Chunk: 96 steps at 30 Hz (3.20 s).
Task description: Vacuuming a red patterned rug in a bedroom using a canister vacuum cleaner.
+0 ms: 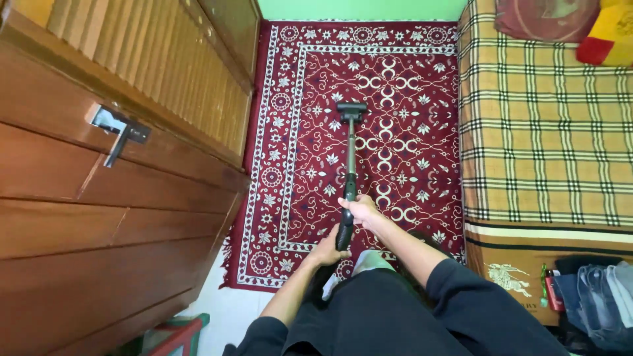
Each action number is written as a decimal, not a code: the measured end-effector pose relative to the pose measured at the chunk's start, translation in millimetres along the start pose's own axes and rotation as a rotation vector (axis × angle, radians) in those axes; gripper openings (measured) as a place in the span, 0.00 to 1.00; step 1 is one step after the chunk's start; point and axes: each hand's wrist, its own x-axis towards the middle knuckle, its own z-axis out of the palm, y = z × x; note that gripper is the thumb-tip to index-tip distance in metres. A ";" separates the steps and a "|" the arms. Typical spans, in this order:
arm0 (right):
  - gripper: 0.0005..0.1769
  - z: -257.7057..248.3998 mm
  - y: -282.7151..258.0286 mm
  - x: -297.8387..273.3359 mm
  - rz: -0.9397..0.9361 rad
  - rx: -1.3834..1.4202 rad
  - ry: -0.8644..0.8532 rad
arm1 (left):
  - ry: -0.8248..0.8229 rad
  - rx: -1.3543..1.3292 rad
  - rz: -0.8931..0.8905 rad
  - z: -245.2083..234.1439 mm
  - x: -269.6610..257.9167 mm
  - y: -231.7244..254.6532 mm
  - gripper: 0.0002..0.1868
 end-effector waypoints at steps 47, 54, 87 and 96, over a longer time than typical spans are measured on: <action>0.27 35.5 27.0 -34.4 0.008 0.322 -0.042 | 0.064 0.093 -0.076 -18.0 -78.4 12.0 0.59; 0.30 -22.0 11.3 41.7 -0.023 0.183 -0.011 | 0.051 0.089 -0.016 -7.9 -19.5 45.5 0.56; 0.12 12.8 6.5 -204.8 0.301 0.327 -0.215 | -0.593 0.016 0.075 -35.0 -177.2 -87.1 0.18; 0.31 37.4 27.8 -102.9 0.100 0.326 -0.151 | -0.164 -0.019 -0.056 -30.6 -143.2 -99.1 0.31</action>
